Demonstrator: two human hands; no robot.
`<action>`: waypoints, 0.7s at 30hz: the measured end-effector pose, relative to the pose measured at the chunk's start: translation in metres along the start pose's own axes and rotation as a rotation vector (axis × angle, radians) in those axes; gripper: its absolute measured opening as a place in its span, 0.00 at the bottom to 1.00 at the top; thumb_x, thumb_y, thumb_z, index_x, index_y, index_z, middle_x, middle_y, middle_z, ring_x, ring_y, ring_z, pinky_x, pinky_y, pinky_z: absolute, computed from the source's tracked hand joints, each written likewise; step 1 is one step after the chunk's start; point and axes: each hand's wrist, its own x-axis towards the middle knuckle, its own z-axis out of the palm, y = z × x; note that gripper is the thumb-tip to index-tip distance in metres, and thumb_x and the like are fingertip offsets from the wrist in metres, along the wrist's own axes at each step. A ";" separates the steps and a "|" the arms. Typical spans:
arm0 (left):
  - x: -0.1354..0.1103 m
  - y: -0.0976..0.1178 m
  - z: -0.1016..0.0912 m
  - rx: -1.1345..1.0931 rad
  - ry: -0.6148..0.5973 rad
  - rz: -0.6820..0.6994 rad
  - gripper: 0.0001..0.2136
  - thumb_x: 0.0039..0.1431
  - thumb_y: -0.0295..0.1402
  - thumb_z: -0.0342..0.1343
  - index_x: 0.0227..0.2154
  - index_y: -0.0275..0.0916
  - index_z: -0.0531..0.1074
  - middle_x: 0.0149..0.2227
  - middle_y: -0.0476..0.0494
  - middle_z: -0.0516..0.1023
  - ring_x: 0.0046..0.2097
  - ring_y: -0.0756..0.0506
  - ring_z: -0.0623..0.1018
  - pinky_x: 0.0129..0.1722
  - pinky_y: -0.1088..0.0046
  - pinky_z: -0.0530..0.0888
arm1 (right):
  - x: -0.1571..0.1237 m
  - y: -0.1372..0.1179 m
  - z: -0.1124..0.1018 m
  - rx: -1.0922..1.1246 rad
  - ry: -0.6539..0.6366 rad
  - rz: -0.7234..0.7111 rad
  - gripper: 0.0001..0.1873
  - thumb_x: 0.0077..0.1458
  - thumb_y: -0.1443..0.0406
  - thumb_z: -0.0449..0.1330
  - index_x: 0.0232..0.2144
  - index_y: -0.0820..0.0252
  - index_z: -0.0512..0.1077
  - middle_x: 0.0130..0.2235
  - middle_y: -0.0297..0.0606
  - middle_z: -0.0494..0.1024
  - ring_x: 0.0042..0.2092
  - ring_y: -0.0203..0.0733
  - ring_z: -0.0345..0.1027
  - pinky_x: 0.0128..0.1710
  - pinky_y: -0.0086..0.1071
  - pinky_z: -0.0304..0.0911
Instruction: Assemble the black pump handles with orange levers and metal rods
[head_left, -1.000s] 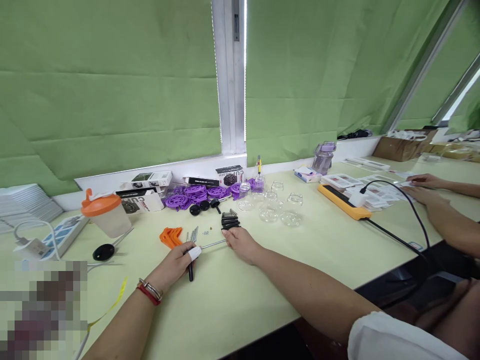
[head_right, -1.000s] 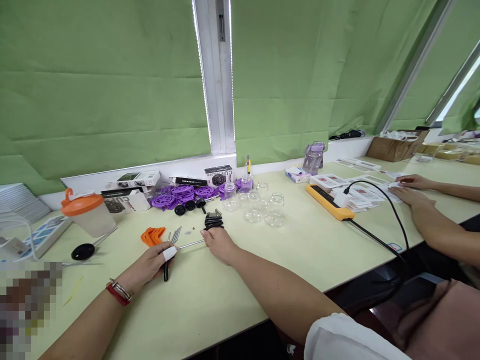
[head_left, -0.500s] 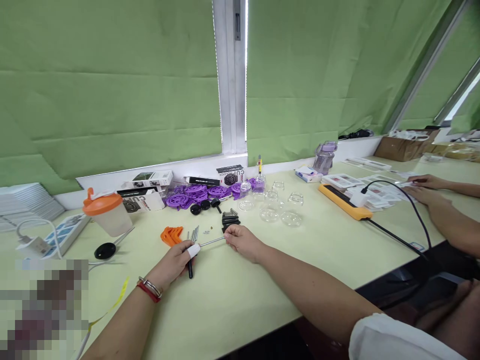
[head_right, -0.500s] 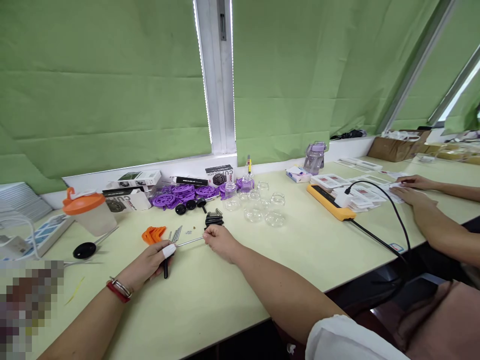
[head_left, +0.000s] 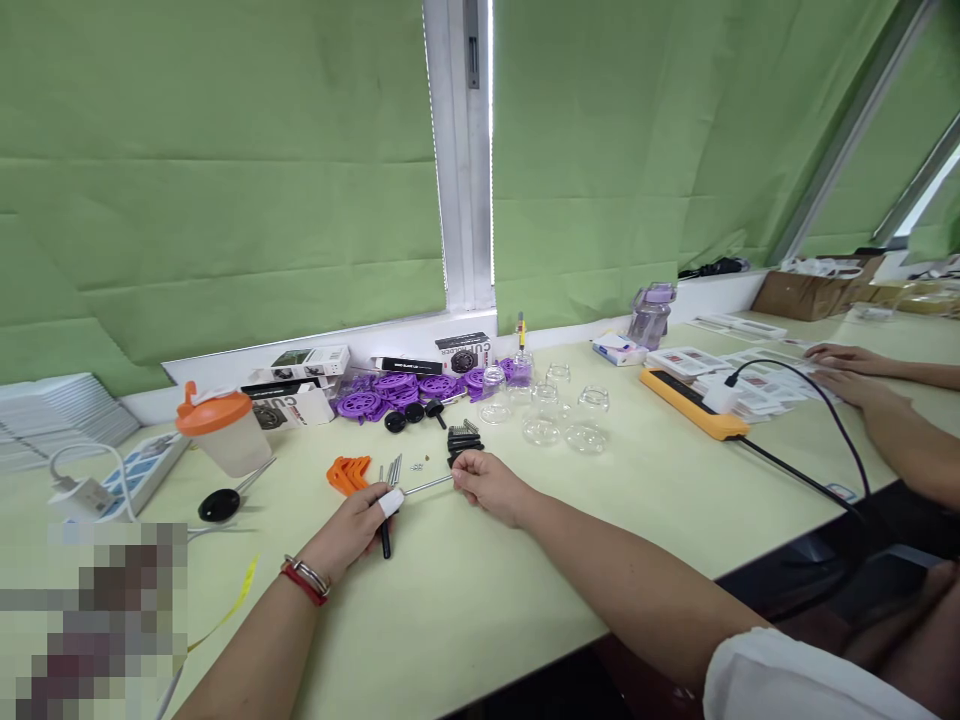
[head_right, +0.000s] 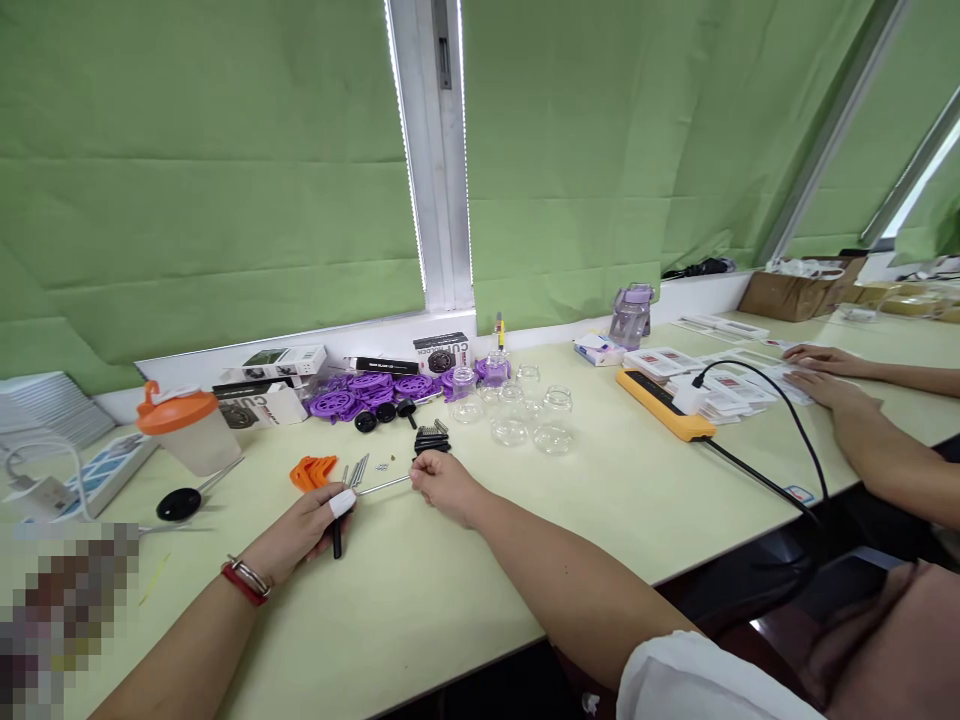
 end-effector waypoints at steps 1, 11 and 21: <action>0.000 0.001 0.000 0.008 0.002 -0.001 0.17 0.51 0.49 0.53 0.26 0.39 0.64 0.24 0.50 0.67 0.18 0.53 0.60 0.16 0.78 0.54 | 0.000 0.001 0.000 -0.016 -0.002 0.003 0.12 0.53 0.59 0.57 0.25 0.60 0.62 0.21 0.27 0.63 0.20 0.28 0.51 0.20 0.25 0.47; 0.000 0.000 0.000 0.000 -0.008 0.002 0.17 0.53 0.49 0.52 0.27 0.39 0.64 0.24 0.50 0.67 0.18 0.53 0.60 0.16 0.77 0.55 | -0.001 -0.002 -0.002 -0.008 -0.009 0.037 0.10 0.52 0.59 0.58 0.31 0.58 0.63 0.23 0.26 0.65 0.20 0.28 0.54 0.18 0.24 0.45; 0.000 0.000 0.000 0.013 -0.009 0.014 0.16 0.52 0.49 0.53 0.25 0.40 0.64 0.23 0.51 0.68 0.18 0.53 0.60 0.16 0.77 0.55 | -0.001 -0.001 -0.001 -0.076 0.002 0.060 0.16 0.56 0.54 0.52 0.25 0.60 0.63 0.19 0.27 0.62 0.19 0.29 0.52 0.18 0.25 0.46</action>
